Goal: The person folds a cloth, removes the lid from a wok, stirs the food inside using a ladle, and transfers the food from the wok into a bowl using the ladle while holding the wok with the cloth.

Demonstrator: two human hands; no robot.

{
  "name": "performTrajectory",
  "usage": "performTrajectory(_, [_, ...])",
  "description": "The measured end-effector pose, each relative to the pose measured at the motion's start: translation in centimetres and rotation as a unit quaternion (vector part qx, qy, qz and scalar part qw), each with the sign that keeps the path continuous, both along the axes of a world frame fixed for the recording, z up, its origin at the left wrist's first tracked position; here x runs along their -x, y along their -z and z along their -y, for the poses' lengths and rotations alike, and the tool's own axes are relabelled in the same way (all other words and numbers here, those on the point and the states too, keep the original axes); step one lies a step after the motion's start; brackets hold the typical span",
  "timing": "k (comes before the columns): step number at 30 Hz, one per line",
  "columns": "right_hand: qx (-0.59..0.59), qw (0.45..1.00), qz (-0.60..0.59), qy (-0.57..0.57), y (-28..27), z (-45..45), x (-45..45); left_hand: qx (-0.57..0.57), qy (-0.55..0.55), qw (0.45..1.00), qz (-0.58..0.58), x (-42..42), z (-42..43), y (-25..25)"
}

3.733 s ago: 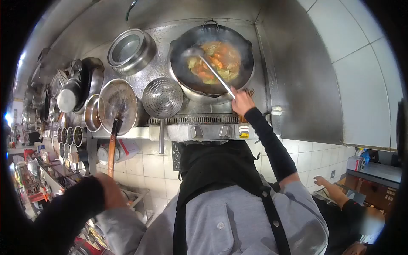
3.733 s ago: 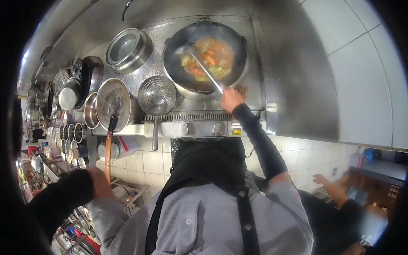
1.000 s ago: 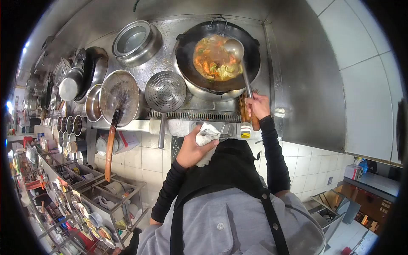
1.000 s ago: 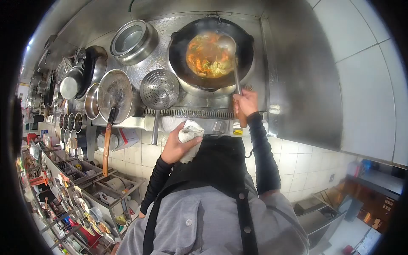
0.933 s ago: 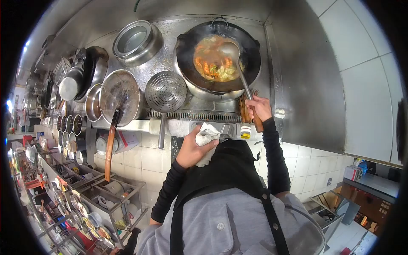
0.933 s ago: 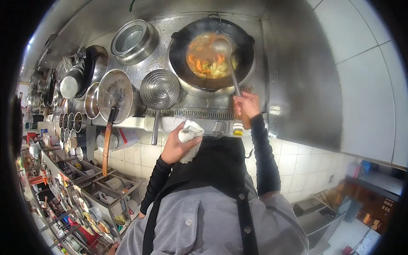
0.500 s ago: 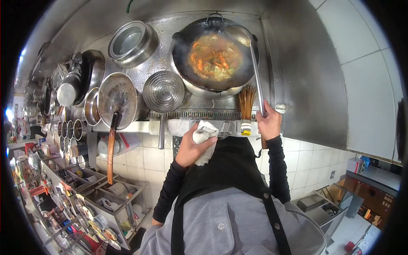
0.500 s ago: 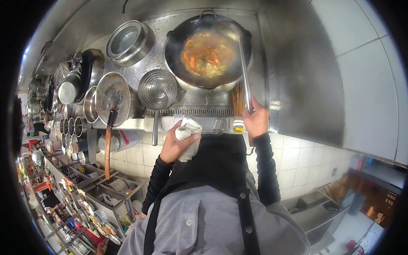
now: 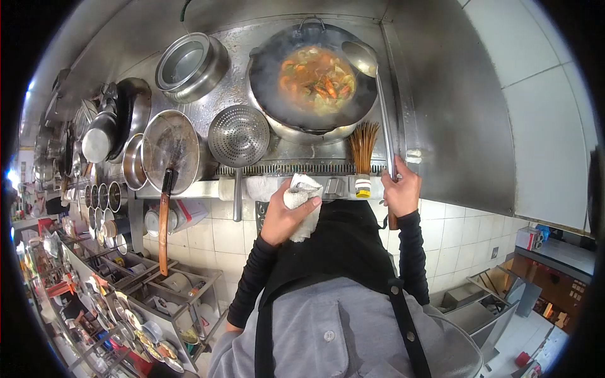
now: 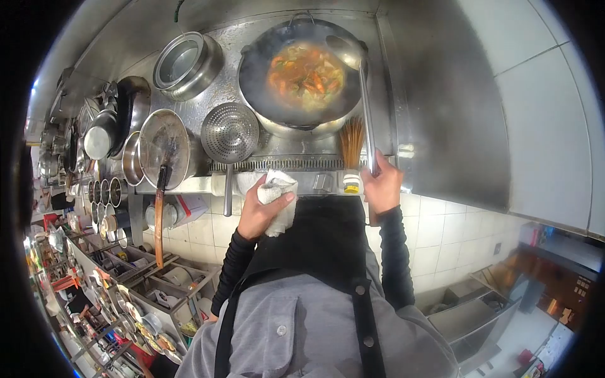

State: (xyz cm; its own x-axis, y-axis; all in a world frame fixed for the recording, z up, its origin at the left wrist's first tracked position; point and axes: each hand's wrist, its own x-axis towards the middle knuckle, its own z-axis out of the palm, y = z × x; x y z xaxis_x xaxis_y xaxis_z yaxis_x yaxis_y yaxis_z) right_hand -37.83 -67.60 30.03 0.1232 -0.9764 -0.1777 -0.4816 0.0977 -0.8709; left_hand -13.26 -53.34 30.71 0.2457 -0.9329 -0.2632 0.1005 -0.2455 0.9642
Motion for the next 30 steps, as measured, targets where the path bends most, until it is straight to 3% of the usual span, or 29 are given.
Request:
performTrajectory(9, [-0.009,1.000,0.025,-0.011,1.8,0.1,0.1,0.002,-0.002,1.000,0.029,-0.1,0.0,0.7])
performTrajectory(12, [0.096,0.993,-0.048,-0.042,4.8,3.4,-0.5,0.003,0.001,1.000,0.013,0.2,0.0,0.2])
performTrajectory(15, [0.106,0.989,-0.071,-0.079,8.8,8.6,-2.6,0.009,0.008,1.000,0.021,0.2,0.1,0.4])
performTrajectory(18, [0.038,0.997,-0.005,-0.072,7.5,11.6,-6.8,0.004,0.009,0.999,0.031,0.4,0.1,-0.8])
performTrajectory(19, [0.055,0.995,0.019,-0.086,10.1,13.3,-7.6,0.002,0.004,1.000,0.021,0.3,0.0,-0.6])
performTrajectory(24, [-0.071,0.984,0.081,-0.139,11.4,16.5,-11.4,-0.011,-0.015,1.000,-0.016,0.2,-0.9,0.5])
performTrajectory(28, [-0.094,0.970,-0.002,-0.224,8.2,13.3,-10.6,-0.025,-0.042,0.998,-0.032,-0.3,-1.5,0.6])
performTrajectory(30, [0.137,0.943,-0.087,-0.291,10.5,11.0,-8.3,-0.022,-0.039,0.998,-0.033,-0.6,-1.6,1.1])
